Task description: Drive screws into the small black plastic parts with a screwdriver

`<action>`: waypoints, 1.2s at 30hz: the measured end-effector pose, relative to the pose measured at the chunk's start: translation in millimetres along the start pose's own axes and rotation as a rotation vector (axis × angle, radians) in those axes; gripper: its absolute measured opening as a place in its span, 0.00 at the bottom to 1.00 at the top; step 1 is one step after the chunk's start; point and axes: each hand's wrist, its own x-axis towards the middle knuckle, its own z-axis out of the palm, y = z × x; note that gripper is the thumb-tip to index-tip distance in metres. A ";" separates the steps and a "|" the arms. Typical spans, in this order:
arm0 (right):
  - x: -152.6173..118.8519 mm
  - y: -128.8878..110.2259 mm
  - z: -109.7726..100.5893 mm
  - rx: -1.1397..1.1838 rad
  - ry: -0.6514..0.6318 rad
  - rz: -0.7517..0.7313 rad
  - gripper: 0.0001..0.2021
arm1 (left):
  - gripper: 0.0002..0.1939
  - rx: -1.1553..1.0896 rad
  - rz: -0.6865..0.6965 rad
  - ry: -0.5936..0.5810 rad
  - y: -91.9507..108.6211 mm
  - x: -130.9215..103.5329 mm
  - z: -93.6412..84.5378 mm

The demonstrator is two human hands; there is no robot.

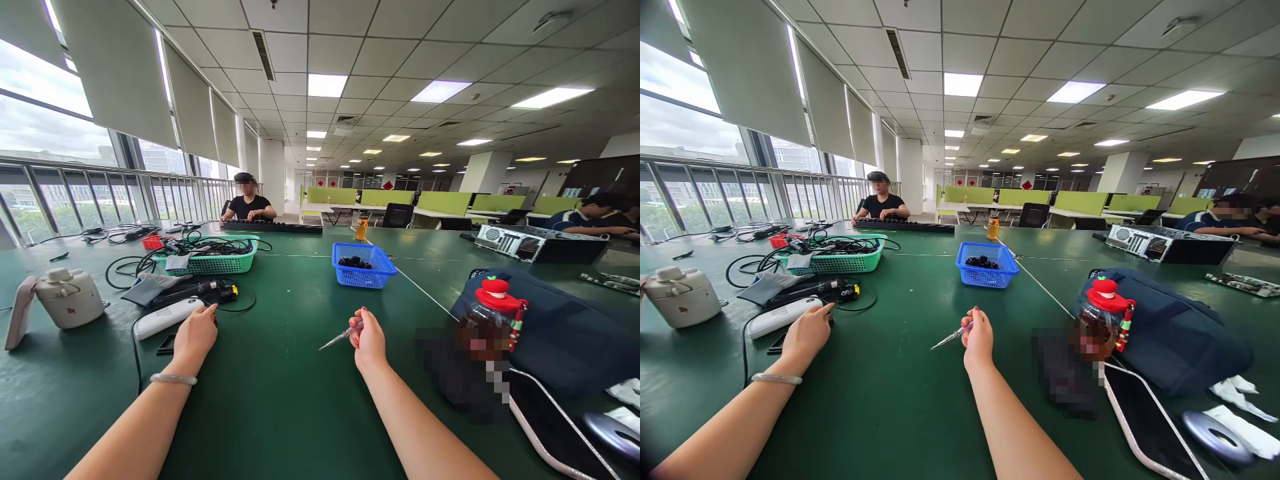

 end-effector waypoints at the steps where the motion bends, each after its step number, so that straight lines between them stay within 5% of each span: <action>1: 0.0 0.1 0.1 0.002 -0.001 0.000 0.17 | 0.23 -0.016 -0.004 0.009 -1.2 0.8 1.4; 18: -1.9 -0.4 1.1 -0.006 0.017 0.017 0.17 | 0.23 -0.011 -0.085 -0.165 -6.7 1.1 -7.9; 26: -1.2 0.2 0.9 -0.007 0.011 0.010 0.18 | 0.28 0.090 -0.128 -0.029 -12.3 -4.9 -9.8; 31: 0.0 2.2 0.4 -0.009 0.005 0.006 0.17 | 0.27 0.106 -0.282 -0.169 -23.3 -7.1 -11.1; 36: -1.0 1.1 1.0 -0.014 0.006 0.010 0.17 | 0.28 0.069 -0.265 -0.224 -31.8 -4.3 -11.1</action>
